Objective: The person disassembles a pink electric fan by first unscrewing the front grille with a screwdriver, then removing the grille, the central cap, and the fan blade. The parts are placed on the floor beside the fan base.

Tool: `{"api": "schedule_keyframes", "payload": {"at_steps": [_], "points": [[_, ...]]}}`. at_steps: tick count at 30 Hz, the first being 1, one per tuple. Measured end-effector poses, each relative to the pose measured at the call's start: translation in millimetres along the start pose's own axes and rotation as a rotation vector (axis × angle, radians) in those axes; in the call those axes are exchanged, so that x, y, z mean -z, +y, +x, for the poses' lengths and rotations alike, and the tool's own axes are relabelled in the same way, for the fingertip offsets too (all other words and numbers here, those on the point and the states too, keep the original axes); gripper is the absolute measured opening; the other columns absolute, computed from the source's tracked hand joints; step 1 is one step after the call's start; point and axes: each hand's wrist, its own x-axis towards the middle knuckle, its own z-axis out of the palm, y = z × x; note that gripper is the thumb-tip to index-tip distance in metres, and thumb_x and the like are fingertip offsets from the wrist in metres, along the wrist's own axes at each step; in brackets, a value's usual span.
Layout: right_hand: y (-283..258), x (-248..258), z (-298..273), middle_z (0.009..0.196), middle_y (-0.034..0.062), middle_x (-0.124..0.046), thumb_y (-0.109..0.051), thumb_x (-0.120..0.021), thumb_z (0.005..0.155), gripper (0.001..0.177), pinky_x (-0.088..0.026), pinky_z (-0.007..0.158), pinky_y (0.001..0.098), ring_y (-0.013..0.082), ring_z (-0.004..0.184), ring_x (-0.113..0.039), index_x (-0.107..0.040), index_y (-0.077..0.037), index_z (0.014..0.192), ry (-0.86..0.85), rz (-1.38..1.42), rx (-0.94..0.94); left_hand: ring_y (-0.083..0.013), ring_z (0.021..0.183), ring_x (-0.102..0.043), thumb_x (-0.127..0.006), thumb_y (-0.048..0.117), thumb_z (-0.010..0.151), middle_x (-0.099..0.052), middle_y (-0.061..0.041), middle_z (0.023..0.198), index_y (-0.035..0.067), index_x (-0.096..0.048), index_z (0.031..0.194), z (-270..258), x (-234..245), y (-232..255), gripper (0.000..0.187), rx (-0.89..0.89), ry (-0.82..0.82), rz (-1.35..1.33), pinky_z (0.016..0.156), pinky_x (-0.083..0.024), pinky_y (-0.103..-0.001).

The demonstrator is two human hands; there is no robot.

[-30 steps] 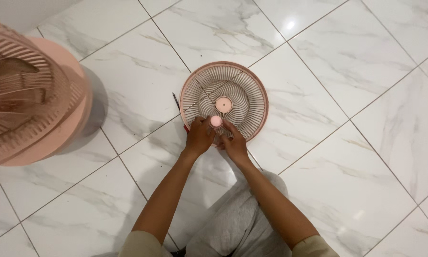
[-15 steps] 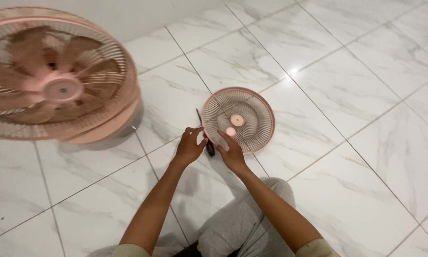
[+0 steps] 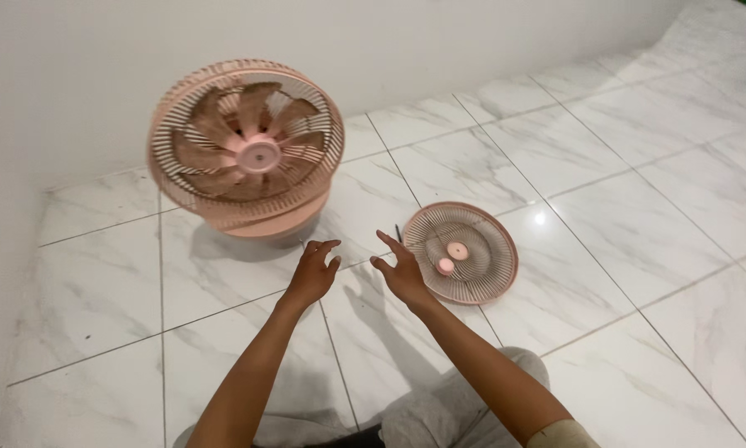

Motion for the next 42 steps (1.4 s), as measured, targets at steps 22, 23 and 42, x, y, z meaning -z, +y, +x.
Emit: {"api": "schedule_keyframes", "payload": {"at_steps": [22, 23, 42], "points": [[-74.4, -48.4, 62.4, 0.160, 0.0142, -0.042, -0.021, -0.075, 0.087, 0.080, -0.034, 0.120, 0.0450, 0.0331, 0.150, -0.037, -0.034, -0.021, 0.156, -0.027, -0.054, 0.172, -0.0359, 0.121, -0.055, -0.069, 0.010, 0.089, -0.048, -0.019, 0.138, 0.010, -0.057, 0.141, -21.8, 101.6, 1.4, 0.053, -0.301, 0.352, 0.041, 0.095, -0.050, -0.043], [-75.0, -49.2, 68.2, 0.158, 0.0161, -0.044, -0.020, -0.076, 0.086, 0.081, -0.035, 0.119, 0.0458, 0.0347, 0.149, -0.037, -0.034, -0.020, 0.156, -0.014, -0.058, 0.220, -0.0345, 0.119, -0.057, -0.068, 0.012, 0.091, -0.048, -0.017, 0.137, 0.011, -0.055, 0.142, -21.3, 104.3, 1.8, 0.053, -0.225, 0.325, 0.030, 0.095, -0.051, -0.042], [-148.9, -73.3, 110.2, 0.140, 0.0176, -0.049, -0.016, -0.083, 0.076, 0.084, -0.052, 0.105, 0.0465, 0.0390, 0.131, -0.055, -0.042, -0.019, 0.149, 0.127, -0.220, 0.642, -0.0380, 0.129, -0.050, -0.070, 0.014, 0.091, -0.044, -0.019, 0.139, 0.009, -0.055, 0.140, -0.1, 191.9, 48.5, 0.051, -0.480, 0.760, 0.218, 0.101, -0.049, -0.047]]}}
